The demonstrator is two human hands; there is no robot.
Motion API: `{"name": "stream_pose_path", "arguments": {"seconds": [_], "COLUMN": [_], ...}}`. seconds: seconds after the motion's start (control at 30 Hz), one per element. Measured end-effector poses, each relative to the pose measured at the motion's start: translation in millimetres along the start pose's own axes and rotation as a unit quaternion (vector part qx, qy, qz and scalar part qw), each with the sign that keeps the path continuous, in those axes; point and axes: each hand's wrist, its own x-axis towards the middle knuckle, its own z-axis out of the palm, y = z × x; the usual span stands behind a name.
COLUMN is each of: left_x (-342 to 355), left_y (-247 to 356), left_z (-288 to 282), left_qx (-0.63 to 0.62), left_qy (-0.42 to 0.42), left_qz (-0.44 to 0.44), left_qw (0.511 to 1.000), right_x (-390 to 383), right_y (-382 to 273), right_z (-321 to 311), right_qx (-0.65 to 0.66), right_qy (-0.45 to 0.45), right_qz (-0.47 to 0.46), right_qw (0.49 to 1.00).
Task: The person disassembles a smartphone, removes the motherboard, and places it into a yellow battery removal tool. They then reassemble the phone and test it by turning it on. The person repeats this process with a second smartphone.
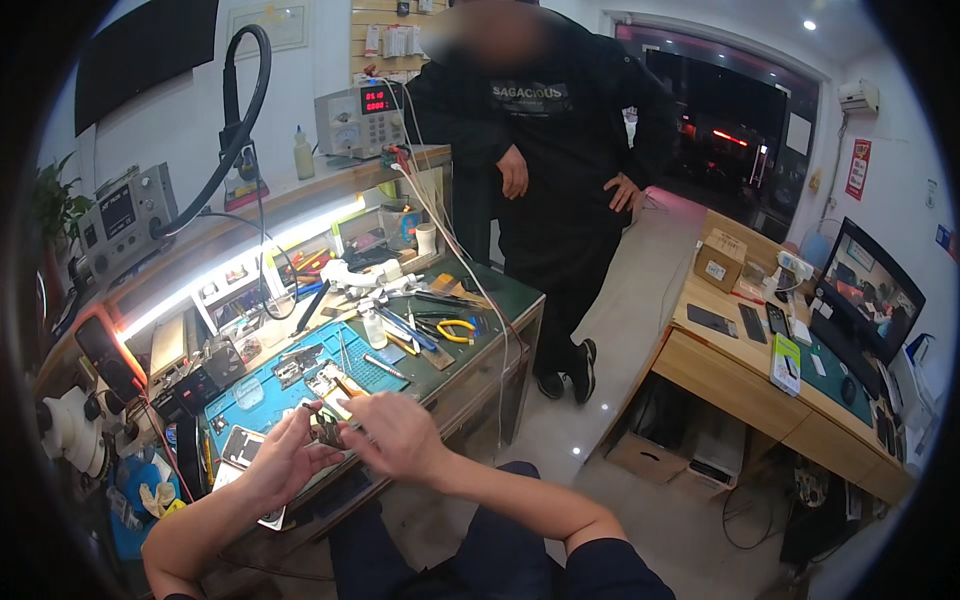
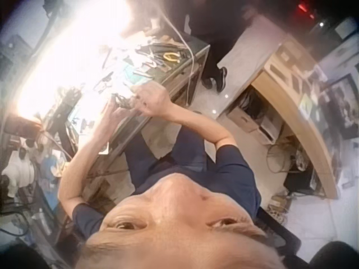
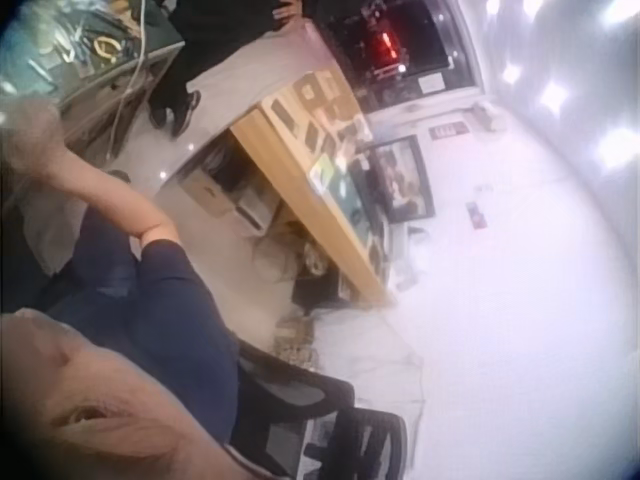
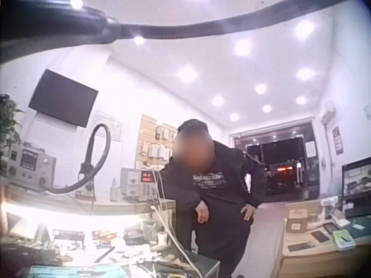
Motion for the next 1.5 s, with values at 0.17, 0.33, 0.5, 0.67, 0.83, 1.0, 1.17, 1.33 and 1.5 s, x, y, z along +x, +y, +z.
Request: {"name": "stream_pose_path", "arguments": {"seconds": [0.17,0.33,0.5,0.67,0.83,1.0,1.17,1.33,1.5], "left_x": [-6.0,-10.0,-12.5,-20.4,-13.2,-15.6,-9.0,-12.5,-22.8], "left_y": [-8.1,-0.7,28.1,46.9,41.5,36.1,13.7,2.6,4.3], "left_z": [5.6,9.0,18.4,29.0,32.0,29.8,9.4,18.4,7.3], "left_qx": [0.012,-0.025,0.077,0.119,0.041,0.018,0.000,0.019,0.005], "left_qy": [0.008,-0.001,-0.023,-0.016,-0.023,-0.002,0.040,0.073,0.045], "left_qz": [-0.014,0.036,0.220,0.235,0.250,0.195,0.080,0.002,-0.029], "left_qw": [1.000,0.999,0.972,0.965,0.967,0.981,0.996,0.997,0.999], "right_x": [0.5,7.9,34.6,51.1,36.6,41.7,31.8,10.8,10.4], "right_y": [-20.7,-29.0,-38.5,-26.9,-24.7,-24.8,-30.1,-22.0,-21.1], "right_z": [10.4,9.5,1.7,4.4,6.5,2.7,2.1,27.0,29.8], "right_qx": [0.034,0.056,0.068,0.030,0.052,-0.001,0.015,0.027,0.006], "right_qy": [0.021,0.045,0.034,0.062,0.082,0.217,0.041,0.022,-0.009], "right_qz": [-0.044,-0.026,-0.034,-0.006,0.017,-0.124,-0.028,-0.022,-0.019], "right_qw": [0.998,0.997,0.997,0.998,0.995,0.968,0.999,0.999,1.000]}}
